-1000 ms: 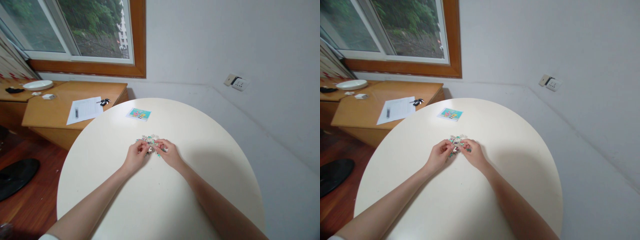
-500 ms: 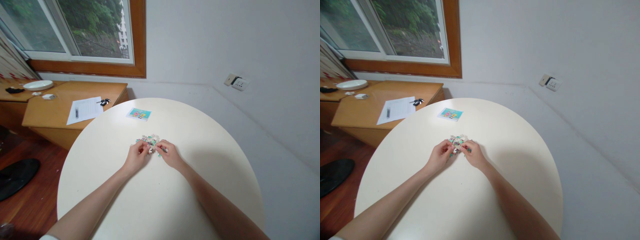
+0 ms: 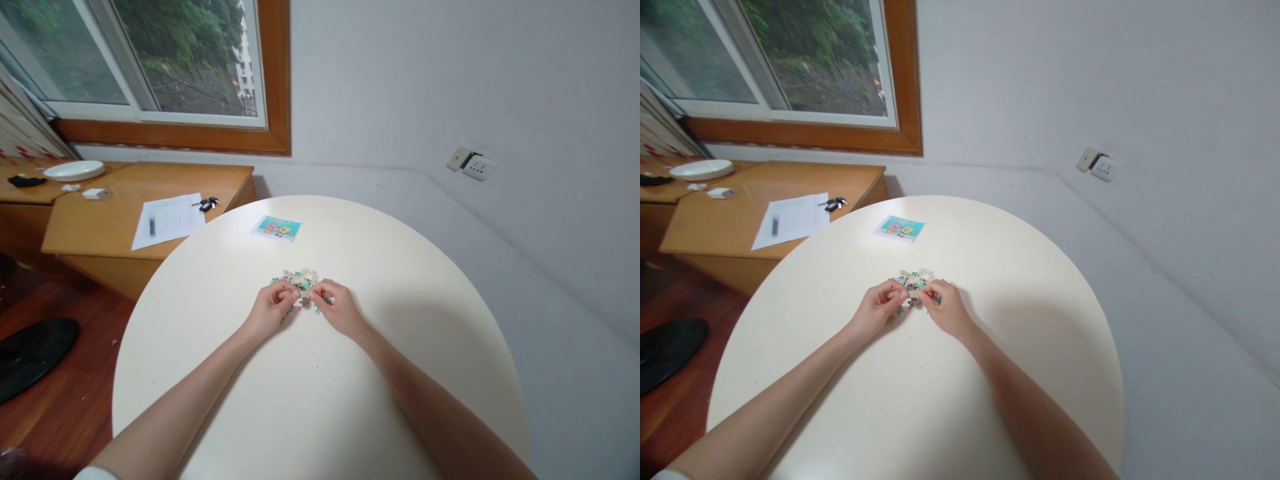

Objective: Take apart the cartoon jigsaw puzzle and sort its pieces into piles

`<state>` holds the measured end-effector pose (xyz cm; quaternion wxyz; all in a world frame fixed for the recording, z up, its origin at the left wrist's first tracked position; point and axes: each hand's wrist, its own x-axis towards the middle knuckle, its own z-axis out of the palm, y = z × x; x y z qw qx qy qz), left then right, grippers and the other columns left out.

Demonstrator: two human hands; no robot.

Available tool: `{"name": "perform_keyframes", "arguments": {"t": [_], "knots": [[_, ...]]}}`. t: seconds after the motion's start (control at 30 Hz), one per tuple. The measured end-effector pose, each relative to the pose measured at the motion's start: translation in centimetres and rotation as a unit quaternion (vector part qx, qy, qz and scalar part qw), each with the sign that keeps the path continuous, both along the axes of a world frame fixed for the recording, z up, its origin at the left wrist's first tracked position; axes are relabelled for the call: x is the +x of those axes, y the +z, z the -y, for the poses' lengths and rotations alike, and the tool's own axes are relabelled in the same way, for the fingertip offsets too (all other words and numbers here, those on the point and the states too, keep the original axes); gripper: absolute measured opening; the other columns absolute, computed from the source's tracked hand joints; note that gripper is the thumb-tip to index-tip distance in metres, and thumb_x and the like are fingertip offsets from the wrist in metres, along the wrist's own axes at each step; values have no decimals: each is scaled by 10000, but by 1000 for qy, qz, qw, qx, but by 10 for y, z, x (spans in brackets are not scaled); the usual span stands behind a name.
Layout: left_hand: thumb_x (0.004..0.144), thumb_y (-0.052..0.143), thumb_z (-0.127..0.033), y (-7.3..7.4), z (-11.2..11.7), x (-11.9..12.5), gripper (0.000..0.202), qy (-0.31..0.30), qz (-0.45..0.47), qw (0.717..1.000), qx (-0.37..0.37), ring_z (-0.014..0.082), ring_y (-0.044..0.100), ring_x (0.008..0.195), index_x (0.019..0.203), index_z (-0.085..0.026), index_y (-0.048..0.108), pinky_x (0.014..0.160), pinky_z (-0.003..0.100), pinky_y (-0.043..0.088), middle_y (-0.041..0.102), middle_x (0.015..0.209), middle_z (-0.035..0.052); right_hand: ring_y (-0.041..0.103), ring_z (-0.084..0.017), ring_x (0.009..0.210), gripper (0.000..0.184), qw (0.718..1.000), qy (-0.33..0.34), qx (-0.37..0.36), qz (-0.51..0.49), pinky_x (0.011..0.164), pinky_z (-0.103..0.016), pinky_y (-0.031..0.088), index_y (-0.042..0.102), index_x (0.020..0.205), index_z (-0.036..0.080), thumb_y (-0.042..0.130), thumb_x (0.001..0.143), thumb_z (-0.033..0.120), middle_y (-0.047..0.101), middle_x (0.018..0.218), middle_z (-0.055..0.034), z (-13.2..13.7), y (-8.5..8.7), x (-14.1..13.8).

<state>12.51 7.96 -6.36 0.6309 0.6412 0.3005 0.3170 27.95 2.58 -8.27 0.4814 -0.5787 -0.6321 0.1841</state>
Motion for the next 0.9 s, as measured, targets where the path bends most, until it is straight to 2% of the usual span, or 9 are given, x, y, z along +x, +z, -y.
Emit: {"name": "perform_keyframes", "arguments": {"t": [0.2, 0.3, 0.43, 0.53, 0.63, 0.7, 0.77, 0.9], "knots": [[664, 656, -497, -2, -3, -2, 371, -10, 11, 1000, -15, 32, 267, 377, 673, -154, 517, 438, 182, 345, 372, 409, -106, 469, -119, 596, 186, 1000, -1, -8, -7, 571, -233, 365, 557, 632, 166, 489, 774, 264, 522, 609, 0, 1, 1, -2], [656, 663, -495, 0, 1, -1, 374, -25, 12, 1000, -14, 34, 280, 386, 666, -147, 528, 443, 185, 346, 401, 422, -92, 433, -105, 543, 192, 999, -28, -23, -15, 532, -223, 341, 527, 593, 168, 491, 754, 267, 482, 557, 19, -1, -2, 0], [634, 679, -479, 3, 10, 3, 364, -65, 16, 998, -19, 52, 370, 433, 647, -142, 541, 471, 194, 379, 473, 476, -59, 369, -87, 489, 225, 996, -71, -37, -39, 490, -215, 302, 478, 554, 173, 497, 737, 302, 412, 501, 46, -4, -8, 6], [629, 679, -469, 3, 11, 5, 356, -51, 6, 999, -14, 59, 397, 449, 625, -144, 535, 487, 202, 402, 488, 480, -51, 334, -79, 467, 295, 995, -82, -44, -35, 470, -214, 273, 424, 511, 178, 523, 729, 351, 365, 473, 58, -5, -11, 8], [653, 660, -462, 2, 8, 4, 342, -15, 4, 1000, -3, 55, 386, 434, 612, -153, 518, 519, 211, 425, 428, 439, -75, 319, -79, 456, 373, 996, -82, -39, -21, 458, -220, 252, 371, 473, 183, 510, 754, 385, 338, 454, 56, -5, -11, 8], [662, 650, -463, 0, 5, 3, 332, 3, 4, 1000, 5, 55, 377, 421, 628, -158, 523, 525, 213, 428, 398, 420, -86, 354, -88, 470, 395, 998, -66, -21, -10, 474, -226, 274, 398, 472, 180, 462, 799, 392, 376, 459, 42, -4, -10, 7], [667, 643, -465, -2, 3, 3, 321, 14, -1, 1000, 13, 58, 380, 416, 655, -160, 544, 530, 219, 436, 400, 416, -86, 420, -104, 514, 388, 999, -32, -2, 3, 516, -233, 322, 484, 511, 173, 435, 831, 387, 466, 497, 18, -2, -6, 6], [673, 635, -464, -4, 2, 4, 307, 13, -8, 1000, 25, 68, 388, 412, 696, -161, 590, 530, 233, 457, 425, 417, -74, 500, -128, 601, 251, 999, 33, 22, 24, 624, -259, 383, 616, 651, 180, 502, 821, 325, 596, 603, -8, 2, 2, 2]]}}
